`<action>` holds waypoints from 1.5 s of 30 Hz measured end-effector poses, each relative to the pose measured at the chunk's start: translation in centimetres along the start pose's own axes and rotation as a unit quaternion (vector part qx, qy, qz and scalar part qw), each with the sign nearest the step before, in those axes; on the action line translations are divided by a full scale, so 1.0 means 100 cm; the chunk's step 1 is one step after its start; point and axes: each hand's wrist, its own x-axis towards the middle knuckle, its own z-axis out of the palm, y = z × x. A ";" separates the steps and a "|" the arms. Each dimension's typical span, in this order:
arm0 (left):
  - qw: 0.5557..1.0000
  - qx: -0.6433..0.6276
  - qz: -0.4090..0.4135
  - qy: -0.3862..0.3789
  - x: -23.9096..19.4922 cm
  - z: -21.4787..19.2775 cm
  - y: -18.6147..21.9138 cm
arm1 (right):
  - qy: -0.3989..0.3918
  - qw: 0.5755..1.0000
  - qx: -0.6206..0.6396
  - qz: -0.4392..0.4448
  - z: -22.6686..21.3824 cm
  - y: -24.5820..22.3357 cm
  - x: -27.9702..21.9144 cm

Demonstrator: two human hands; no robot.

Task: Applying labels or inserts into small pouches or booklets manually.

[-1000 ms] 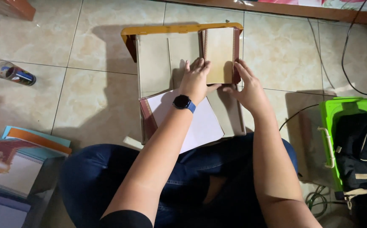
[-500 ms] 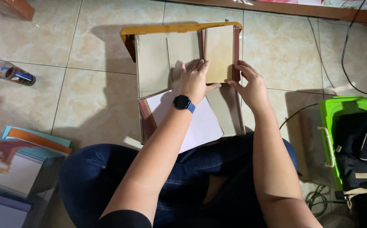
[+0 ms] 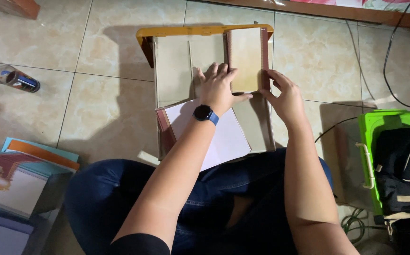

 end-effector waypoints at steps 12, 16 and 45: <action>0.994 0.054 0.061 0.070 0.019 0.060 -0.021 | 0.019 0.995 -0.087 -0.039 0.000 -0.011 -0.002; 0.992 0.056 0.067 0.088 0.017 0.058 -0.020 | 0.023 0.995 -0.082 -0.044 -0.001 -0.015 -0.002; 0.992 -0.005 0.037 0.124 0.011 0.042 -0.013 | 0.004 0.985 -0.173 -0.014 0.001 -0.020 -0.005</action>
